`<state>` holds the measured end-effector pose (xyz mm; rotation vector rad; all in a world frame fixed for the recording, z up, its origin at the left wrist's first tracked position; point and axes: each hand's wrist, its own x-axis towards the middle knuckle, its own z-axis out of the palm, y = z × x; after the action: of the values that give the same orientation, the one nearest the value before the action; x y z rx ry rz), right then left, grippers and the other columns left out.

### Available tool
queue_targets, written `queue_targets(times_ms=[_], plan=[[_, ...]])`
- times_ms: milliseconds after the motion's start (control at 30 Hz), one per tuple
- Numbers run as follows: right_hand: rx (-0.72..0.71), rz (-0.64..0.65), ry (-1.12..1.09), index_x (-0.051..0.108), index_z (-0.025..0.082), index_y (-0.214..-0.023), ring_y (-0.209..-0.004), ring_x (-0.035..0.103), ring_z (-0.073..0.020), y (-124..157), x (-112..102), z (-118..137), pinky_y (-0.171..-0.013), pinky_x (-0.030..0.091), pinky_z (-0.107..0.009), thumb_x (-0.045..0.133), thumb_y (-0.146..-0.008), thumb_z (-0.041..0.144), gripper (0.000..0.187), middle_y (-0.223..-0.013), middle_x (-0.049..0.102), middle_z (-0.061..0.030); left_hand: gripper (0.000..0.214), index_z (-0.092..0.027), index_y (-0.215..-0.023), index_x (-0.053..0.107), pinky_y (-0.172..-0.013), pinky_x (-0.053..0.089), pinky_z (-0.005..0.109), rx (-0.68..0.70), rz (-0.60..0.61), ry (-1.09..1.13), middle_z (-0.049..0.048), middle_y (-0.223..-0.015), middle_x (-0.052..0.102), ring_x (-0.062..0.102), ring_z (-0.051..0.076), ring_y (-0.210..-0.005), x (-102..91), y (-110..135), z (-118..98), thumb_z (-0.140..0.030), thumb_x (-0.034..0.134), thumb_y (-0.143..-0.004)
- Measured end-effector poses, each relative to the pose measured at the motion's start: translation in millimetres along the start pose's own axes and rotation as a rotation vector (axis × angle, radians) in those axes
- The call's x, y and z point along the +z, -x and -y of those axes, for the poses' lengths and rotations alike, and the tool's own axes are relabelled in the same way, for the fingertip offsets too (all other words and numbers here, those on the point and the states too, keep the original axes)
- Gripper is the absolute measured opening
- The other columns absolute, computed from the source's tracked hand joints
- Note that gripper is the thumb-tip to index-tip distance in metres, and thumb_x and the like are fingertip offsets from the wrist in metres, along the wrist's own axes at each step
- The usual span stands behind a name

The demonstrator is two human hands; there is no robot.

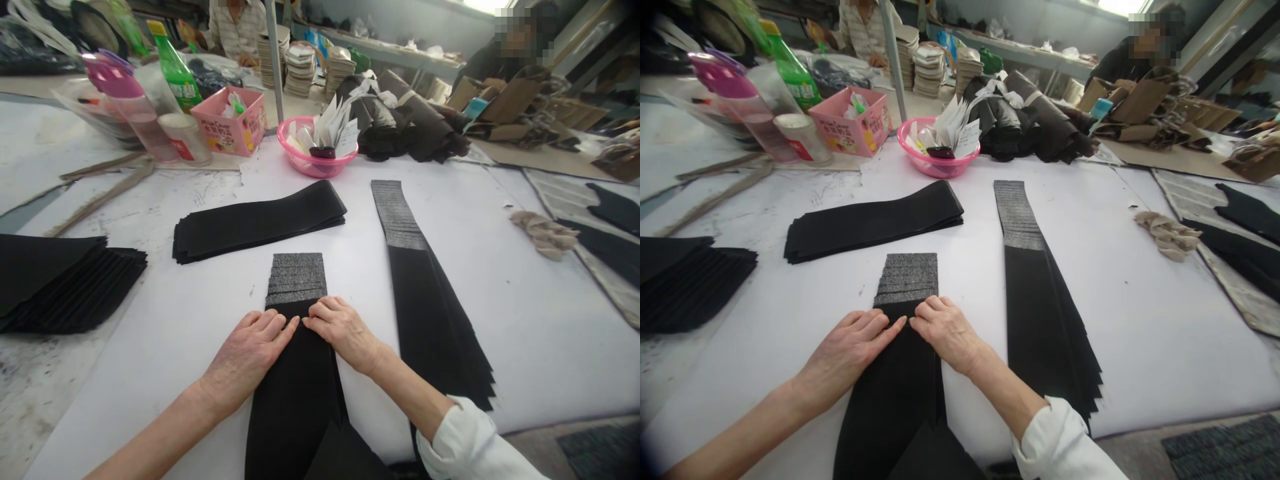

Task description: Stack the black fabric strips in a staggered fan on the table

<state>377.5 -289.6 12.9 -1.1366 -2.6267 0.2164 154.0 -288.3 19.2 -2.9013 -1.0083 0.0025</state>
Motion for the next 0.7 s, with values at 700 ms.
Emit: queue_targets(times_ms=[700], plan=[[0.011,-0.041,0.039,0.063,0.018,-0.107,-0.092,0.049,-0.0179,18.4,-6.7,-11.8,-0.079,0.040,-0.033,0.043,-0.099,0.020,0.022,-0.095,0.060,-0.0051,0.049,-0.018,-0.139,0.039,-0.085,0.042,0.036,0.042,0.101,-0.018,0.0041,-0.099,0.056,0.053,0.020,-0.096,-5.9,-11.6,-6.2,-0.006,0.040,-0.091]])
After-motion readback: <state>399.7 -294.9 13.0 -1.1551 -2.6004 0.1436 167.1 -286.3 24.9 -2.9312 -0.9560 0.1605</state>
